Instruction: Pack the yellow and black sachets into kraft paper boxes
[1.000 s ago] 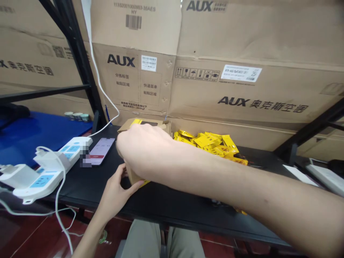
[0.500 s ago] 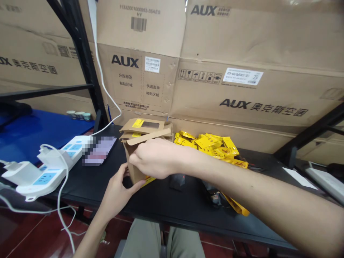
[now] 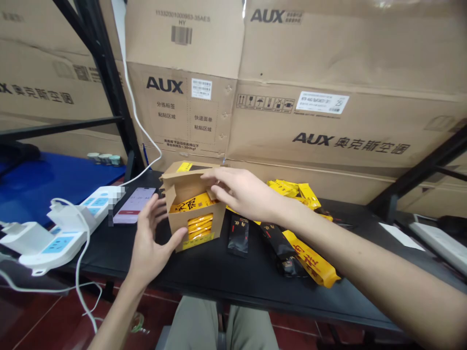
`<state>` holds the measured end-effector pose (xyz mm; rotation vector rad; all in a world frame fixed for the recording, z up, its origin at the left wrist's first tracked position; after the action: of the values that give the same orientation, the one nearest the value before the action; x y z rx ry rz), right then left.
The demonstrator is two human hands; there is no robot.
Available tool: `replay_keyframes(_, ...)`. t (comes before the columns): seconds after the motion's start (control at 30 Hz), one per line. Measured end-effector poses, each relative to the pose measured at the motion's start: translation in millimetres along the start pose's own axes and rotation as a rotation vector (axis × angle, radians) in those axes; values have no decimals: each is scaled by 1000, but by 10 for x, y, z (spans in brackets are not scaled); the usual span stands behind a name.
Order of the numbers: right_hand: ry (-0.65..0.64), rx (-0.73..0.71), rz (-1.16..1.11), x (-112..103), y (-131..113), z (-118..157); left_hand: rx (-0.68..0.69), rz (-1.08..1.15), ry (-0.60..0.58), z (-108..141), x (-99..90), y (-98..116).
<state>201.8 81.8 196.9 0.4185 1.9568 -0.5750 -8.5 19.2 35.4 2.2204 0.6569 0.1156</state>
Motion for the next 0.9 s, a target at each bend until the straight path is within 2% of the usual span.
replay_keyframes(0.1,103,22,-85,35,63,75,159,-88,0,-172,-27,178)
replay_keyframes(0.2,271,107,-102,45,114,122,175,-165,-23,-298,-55,269)
replay_keyframes(0.27,318,140,-99,69,142,138,156,-154,-41,-341,-65,289)
replay_keyframes(0.37,231,111,-167,166,183,152,97,-77,-55,-363,-57,299)
replay_keyframes(0.47,152,83,-262,280,229,197,40,54,-17,-365,-43,327)
replay_keyframes(0.6,181,54,-288,368,254,285,44,83,28,-373,-39,397)
replay_keyframes(0.9,241,-25,-262,452,282,399,170,-31,-33,-361,-55,419)
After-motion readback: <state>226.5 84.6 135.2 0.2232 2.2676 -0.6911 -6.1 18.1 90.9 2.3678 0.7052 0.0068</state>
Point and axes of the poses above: each hand's wrist, its own z-axis away from the middle knuckle, its own x-axis out of the palm, y = z × x, the point moved 3 cm from there along -z, towards the middle knuckle, and after that the axes turned 3 degrees about x, right-handed, at the moved point
